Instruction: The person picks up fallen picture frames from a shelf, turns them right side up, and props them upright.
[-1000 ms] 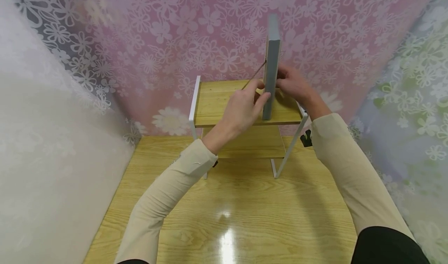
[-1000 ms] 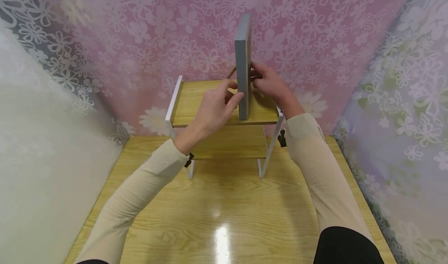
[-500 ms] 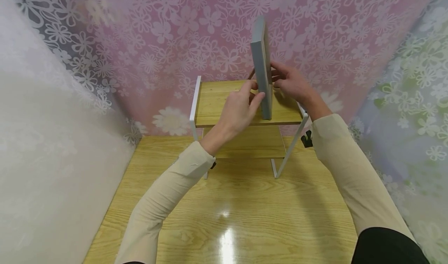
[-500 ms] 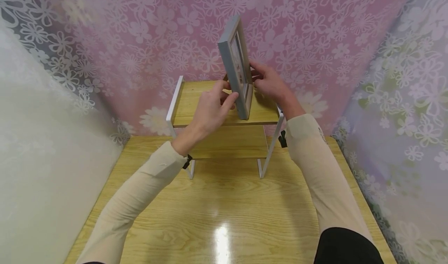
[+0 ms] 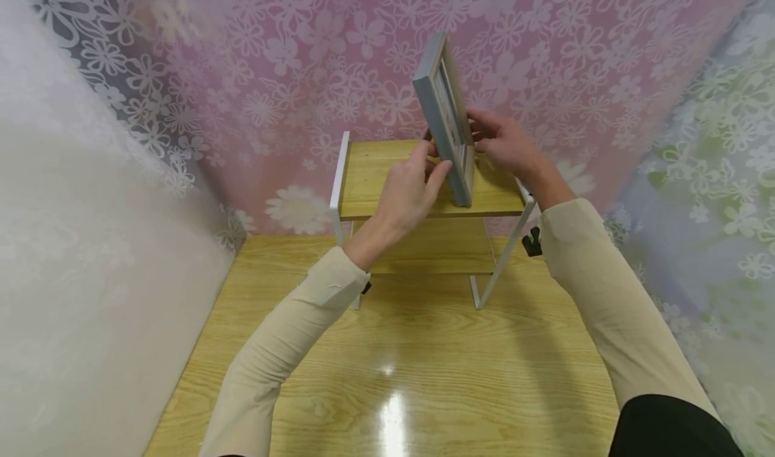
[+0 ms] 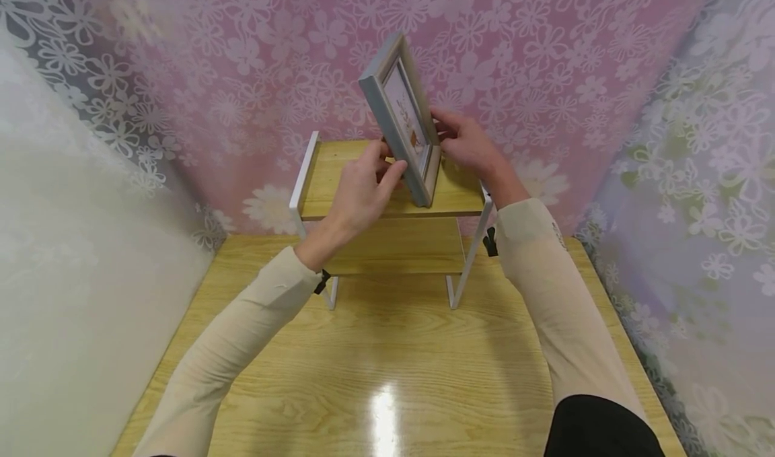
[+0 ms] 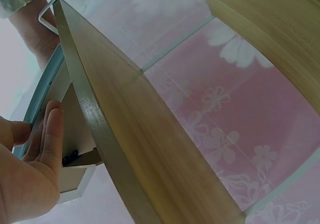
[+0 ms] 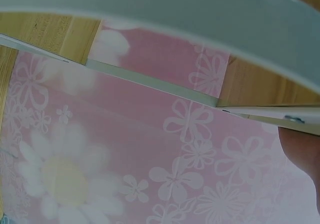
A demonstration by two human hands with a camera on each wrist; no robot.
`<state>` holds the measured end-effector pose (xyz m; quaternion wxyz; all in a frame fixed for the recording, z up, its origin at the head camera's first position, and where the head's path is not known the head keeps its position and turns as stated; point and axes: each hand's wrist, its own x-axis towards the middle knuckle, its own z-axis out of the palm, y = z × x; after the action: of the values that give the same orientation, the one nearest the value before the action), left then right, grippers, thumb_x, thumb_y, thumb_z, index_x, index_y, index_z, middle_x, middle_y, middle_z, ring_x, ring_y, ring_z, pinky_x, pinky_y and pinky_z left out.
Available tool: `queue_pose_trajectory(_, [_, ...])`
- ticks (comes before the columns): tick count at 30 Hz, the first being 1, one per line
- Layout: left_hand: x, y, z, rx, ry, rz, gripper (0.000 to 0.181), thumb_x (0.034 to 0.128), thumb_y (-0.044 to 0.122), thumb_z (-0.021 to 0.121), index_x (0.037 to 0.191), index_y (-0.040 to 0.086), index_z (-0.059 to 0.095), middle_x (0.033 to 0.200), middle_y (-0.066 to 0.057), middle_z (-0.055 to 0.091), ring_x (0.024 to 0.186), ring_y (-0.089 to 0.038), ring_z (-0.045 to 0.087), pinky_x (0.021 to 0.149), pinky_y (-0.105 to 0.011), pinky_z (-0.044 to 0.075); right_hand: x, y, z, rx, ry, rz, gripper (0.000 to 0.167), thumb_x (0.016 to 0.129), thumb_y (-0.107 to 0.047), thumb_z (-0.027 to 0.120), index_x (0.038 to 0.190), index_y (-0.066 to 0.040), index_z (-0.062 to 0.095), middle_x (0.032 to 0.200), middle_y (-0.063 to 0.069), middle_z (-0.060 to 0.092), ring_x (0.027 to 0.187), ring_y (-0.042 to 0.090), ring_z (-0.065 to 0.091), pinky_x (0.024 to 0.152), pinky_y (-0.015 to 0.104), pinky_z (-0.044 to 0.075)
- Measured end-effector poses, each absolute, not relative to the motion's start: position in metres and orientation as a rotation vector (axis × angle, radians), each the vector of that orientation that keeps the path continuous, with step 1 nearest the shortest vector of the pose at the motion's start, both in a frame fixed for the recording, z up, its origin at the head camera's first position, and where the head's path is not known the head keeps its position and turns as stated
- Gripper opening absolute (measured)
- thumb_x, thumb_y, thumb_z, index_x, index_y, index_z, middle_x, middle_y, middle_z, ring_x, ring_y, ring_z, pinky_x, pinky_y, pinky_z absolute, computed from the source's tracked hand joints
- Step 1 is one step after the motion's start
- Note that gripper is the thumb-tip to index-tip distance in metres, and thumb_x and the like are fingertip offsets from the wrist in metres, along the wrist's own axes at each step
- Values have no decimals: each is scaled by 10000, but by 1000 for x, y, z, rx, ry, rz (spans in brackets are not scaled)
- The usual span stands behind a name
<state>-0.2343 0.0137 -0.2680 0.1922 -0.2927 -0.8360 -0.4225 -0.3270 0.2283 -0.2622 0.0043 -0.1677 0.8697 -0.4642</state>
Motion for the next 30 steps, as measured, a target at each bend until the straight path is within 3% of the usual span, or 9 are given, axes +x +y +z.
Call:
queue_pose_trajectory(6, [-234,11,-269,-819,-2353,-1201,216,1029,172,542,1158,-1,525,1004,-151,740,864,-179,720,665,-255,527,-326,228,-264,-538,2749,-1462,674,968,6,439,1555,-307,330,1460,138,501,1283,291,511,1051,462,414])
queue_pose_trajectory(12, [-235,6,-270,-819,-2336,-1187,214,1029,173,544,1150,-3,540,926,-132,727,780,-169,684,625,-243,481,-324,229,-265,-530,2791,-1518,646,954,22,427,1530,-270,397,1381,165,575,1201,272,567,933,380,479])
queue_pose_trajectory(19, [-236,4,-273,-841,-2311,-1221,203,1029,158,540,1144,-9,541,865,-128,699,713,-152,633,600,-228,451,-318,233,-266,-494,2881,-1491,484,1032,-161,438,1515,-184,429,1381,184,578,1189,286,580,885,334,508])
queue_pose_trajectory(23, [-236,4,-274,-850,-2294,-1251,221,1034,146,527,1169,-29,530,873,-143,695,730,-172,638,605,-235,453,-314,235,-265,-421,2911,-1502,471,1045,-267,463,1500,-149,453,1402,167,566,1163,291,587,890,344,513])
queue_pose_trajectory(30, [-236,1,-277,-786,-2269,-1290,304,1004,183,574,1235,-10,531,902,-102,707,749,-137,672,640,-225,524,-318,227,-264,-419,2928,-1525,443,1050,-265,457,1472,-138,496,1377,160,589,1095,269,615,879,367,533])
